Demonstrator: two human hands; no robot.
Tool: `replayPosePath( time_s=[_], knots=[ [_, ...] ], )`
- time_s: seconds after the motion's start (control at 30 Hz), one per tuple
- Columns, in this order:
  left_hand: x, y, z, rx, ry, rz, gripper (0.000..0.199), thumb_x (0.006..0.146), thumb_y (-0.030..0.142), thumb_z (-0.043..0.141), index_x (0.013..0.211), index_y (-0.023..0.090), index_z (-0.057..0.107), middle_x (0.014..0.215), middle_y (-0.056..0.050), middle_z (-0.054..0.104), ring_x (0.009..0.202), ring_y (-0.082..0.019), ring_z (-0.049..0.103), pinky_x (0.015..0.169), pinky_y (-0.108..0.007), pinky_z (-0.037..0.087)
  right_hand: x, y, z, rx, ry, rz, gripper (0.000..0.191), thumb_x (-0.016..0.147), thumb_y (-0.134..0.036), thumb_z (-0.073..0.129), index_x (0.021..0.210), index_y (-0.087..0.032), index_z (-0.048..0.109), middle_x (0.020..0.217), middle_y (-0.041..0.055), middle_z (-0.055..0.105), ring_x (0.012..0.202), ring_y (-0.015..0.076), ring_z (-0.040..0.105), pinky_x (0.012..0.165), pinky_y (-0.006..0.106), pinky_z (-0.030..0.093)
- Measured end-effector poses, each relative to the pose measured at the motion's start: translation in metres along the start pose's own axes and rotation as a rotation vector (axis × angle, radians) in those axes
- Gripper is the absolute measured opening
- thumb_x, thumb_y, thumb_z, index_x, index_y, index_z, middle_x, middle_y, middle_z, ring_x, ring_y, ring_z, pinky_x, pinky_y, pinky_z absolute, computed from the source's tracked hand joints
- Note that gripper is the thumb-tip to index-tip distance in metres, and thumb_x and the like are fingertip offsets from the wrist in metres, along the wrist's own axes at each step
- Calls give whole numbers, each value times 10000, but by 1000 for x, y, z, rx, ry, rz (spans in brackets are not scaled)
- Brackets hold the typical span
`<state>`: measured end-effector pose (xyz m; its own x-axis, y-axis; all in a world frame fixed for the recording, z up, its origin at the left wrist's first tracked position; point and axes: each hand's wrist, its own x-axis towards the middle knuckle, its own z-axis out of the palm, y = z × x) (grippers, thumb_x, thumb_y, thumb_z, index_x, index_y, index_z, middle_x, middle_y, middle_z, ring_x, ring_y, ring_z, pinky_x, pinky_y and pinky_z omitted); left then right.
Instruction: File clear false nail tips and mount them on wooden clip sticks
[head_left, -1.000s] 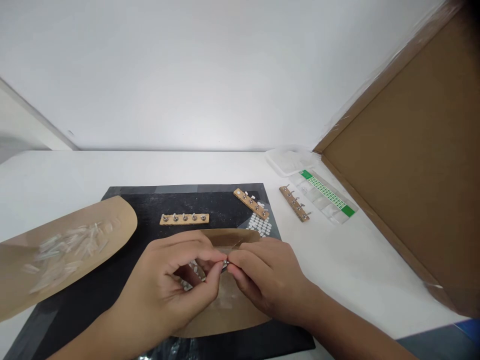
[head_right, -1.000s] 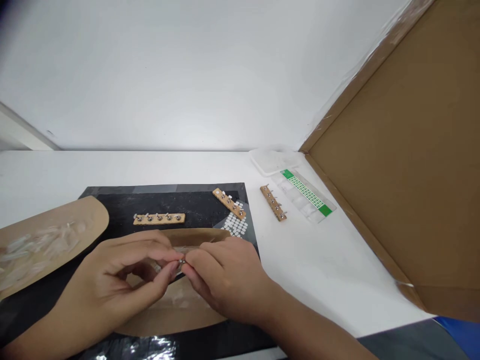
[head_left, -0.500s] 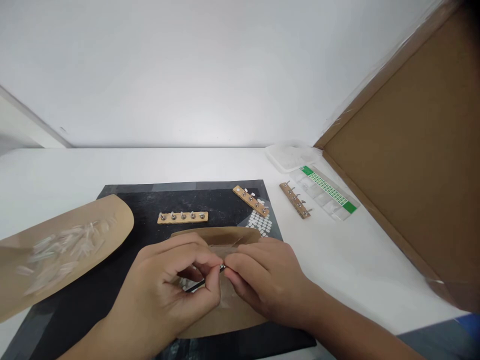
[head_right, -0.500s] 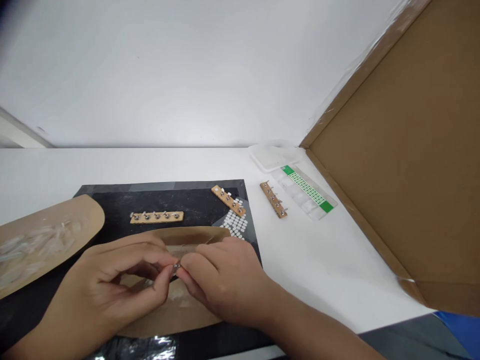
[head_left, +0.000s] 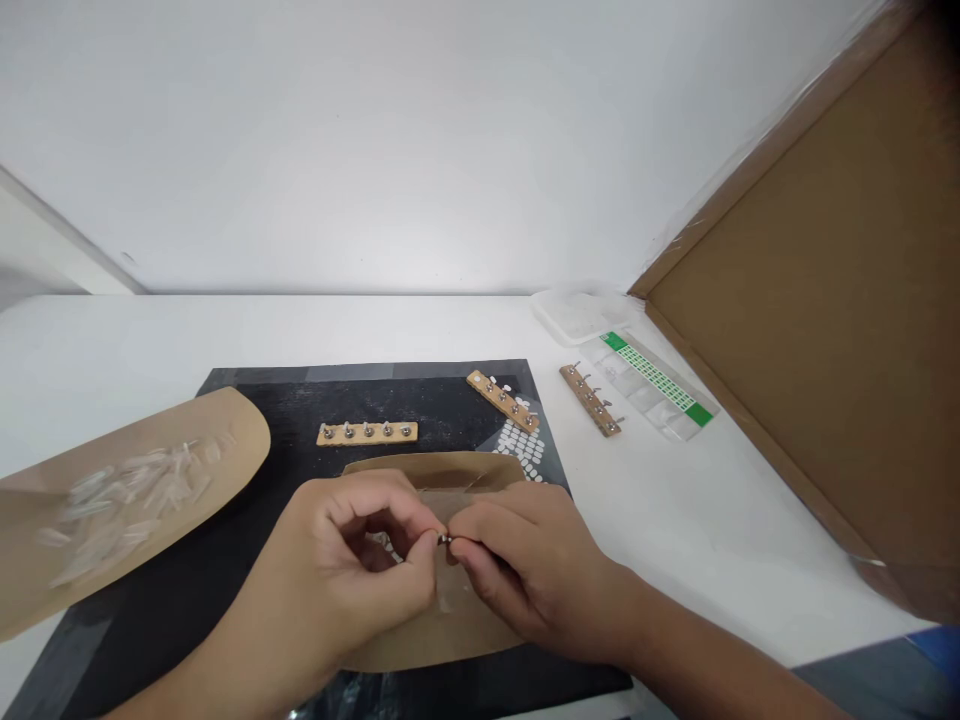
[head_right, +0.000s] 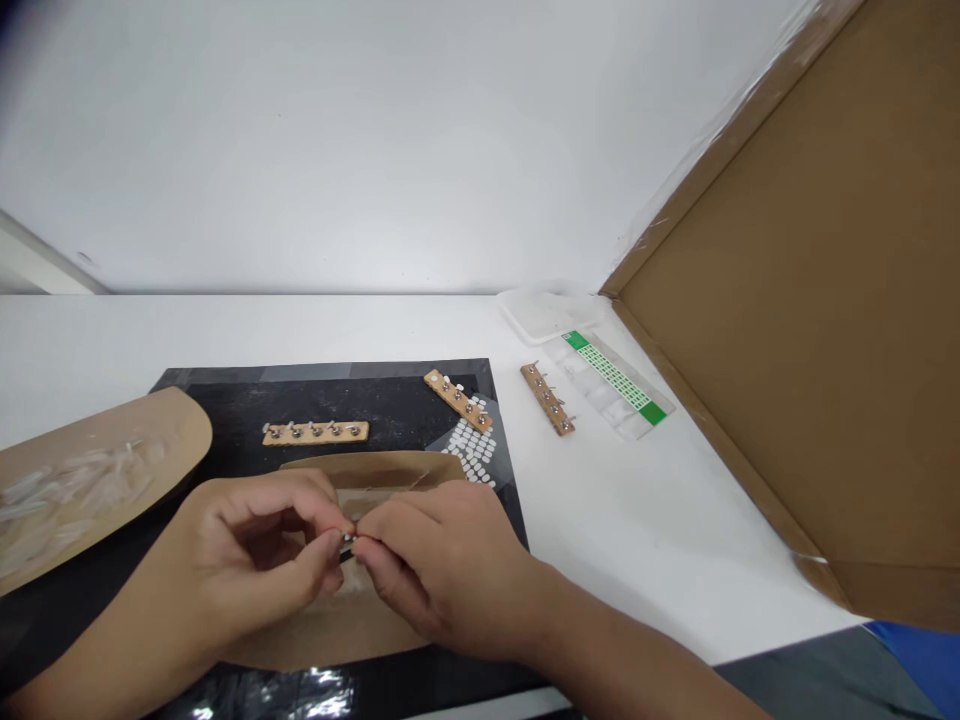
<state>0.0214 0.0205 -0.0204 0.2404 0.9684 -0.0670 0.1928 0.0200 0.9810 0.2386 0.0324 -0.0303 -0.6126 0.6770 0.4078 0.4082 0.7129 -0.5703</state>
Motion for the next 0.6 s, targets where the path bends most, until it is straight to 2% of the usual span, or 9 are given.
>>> replayPosePath(
  time_s=[0.2,0.33,0.47,0.6],
  knots=[
    [1,-1,-5,-230,-122,-177,113,865,229,792,763,180,782,630,9,713,530,-103,675,547,-177,589,0,1,-2,151,-36,34,238,1093,-228,489,919,-184,644,750,-30,665,622,115,555,620,255,381],
    [5,5,-6,-383,-194,-286,191,885,325,830,803,154,803,715,-18,722,596,-127,705,514,-191,635,1,1,-5,249,-55,71,236,1101,-216,469,955,-189,653,791,-19,697,629,111,579,620,233,409],
    [7,4,-7,-478,-237,-318,270,891,396,853,833,137,802,770,-27,701,641,-136,703,490,-196,648,1,1,-7,308,-63,102,259,1110,-229,464,981,-190,685,832,-1,724,695,120,647,666,223,463],
    [9,1,-8,-526,-282,-314,259,926,391,832,871,138,808,789,-28,701,647,-131,703,493,-202,658,2,0,-8,343,-63,116,274,1119,-237,457,1009,-187,704,868,6,740,752,124,680,716,221,492]
  ],
)
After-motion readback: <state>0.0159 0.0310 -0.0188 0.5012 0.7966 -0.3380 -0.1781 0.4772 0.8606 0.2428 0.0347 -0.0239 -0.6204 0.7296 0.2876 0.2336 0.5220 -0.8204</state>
